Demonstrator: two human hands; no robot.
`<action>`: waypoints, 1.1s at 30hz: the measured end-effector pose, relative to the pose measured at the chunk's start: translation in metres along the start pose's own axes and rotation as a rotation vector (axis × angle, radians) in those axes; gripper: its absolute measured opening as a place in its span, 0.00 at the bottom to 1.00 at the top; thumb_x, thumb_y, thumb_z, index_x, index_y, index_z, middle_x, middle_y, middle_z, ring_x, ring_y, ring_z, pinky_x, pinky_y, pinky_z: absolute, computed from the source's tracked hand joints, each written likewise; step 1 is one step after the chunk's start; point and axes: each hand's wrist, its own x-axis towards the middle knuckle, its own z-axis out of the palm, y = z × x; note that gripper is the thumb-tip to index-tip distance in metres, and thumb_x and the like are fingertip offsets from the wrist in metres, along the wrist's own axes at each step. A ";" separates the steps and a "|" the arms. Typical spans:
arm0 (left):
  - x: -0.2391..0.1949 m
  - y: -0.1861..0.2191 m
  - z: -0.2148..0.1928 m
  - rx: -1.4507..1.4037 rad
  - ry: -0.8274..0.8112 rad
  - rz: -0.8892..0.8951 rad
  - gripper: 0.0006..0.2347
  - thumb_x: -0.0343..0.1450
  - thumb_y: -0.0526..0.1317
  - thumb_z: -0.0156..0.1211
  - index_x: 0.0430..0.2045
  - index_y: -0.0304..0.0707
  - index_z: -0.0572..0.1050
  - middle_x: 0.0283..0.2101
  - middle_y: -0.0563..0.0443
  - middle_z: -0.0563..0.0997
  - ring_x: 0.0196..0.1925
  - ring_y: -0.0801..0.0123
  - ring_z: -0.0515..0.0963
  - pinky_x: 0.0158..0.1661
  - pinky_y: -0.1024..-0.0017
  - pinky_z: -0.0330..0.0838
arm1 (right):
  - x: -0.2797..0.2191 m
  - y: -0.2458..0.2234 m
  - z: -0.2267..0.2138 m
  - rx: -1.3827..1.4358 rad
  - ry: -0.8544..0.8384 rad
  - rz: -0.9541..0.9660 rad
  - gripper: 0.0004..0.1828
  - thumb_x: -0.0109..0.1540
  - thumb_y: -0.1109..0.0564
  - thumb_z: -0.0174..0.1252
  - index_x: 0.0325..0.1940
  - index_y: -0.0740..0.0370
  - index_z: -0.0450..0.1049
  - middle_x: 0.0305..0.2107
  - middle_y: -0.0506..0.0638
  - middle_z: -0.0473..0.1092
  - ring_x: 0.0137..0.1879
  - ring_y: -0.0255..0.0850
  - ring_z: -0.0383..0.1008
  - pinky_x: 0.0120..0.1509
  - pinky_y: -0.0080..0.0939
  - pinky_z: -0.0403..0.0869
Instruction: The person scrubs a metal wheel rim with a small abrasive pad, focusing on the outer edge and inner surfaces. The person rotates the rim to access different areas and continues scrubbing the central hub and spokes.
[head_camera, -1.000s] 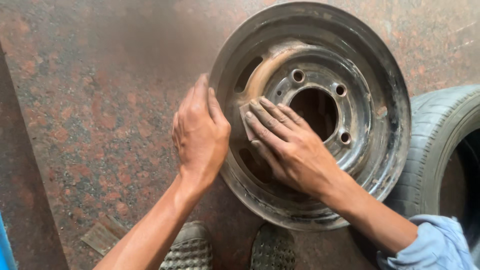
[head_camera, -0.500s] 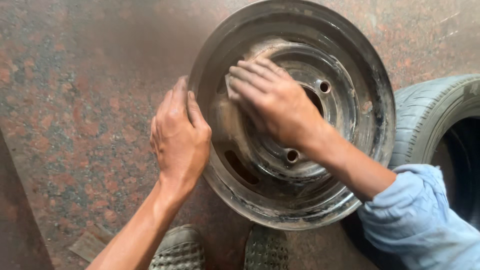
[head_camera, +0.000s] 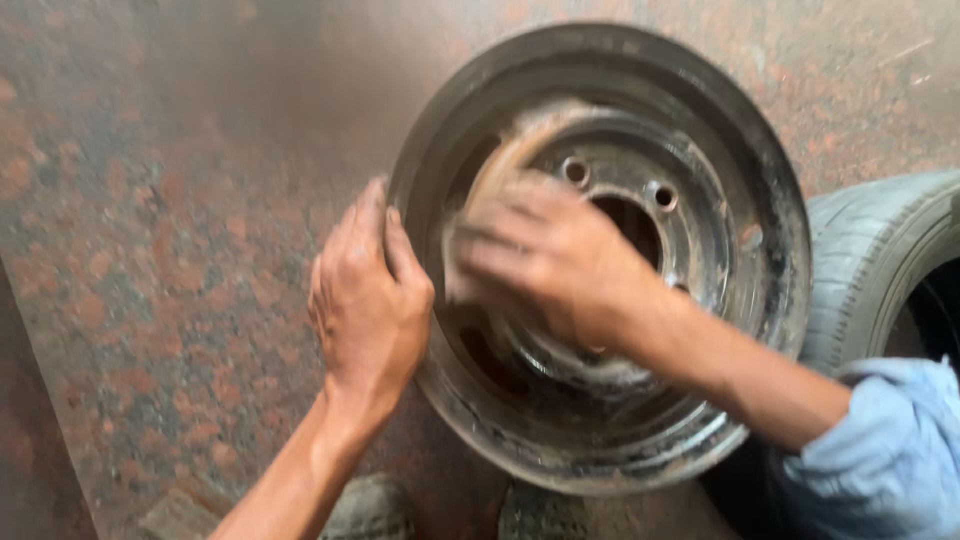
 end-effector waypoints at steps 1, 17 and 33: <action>-0.004 -0.001 0.000 0.001 -0.007 -0.009 0.15 0.78 0.35 0.50 0.57 0.26 0.74 0.54 0.31 0.80 0.54 0.40 0.79 0.54 0.52 0.71 | 0.006 0.020 -0.003 -0.027 -0.031 0.045 0.16 0.67 0.48 0.62 0.52 0.62 0.78 0.50 0.56 0.75 0.61 0.50 0.71 0.68 0.55 0.69; 0.007 -0.001 -0.001 0.036 0.016 -0.026 0.14 0.77 0.37 0.50 0.55 0.29 0.75 0.50 0.33 0.81 0.52 0.41 0.79 0.53 0.50 0.70 | 0.016 0.010 0.004 0.015 -0.075 -0.123 0.12 0.64 0.49 0.61 0.49 0.54 0.77 0.49 0.51 0.75 0.59 0.48 0.73 0.70 0.61 0.66; 0.002 0.001 -0.005 0.015 0.009 0.012 0.14 0.78 0.37 0.49 0.55 0.28 0.74 0.50 0.33 0.81 0.52 0.44 0.81 0.53 0.53 0.72 | 0.029 0.050 -0.030 -0.009 -0.136 -0.107 0.11 0.56 0.61 0.61 0.43 0.60 0.77 0.42 0.55 0.74 0.55 0.56 0.72 0.63 0.57 0.70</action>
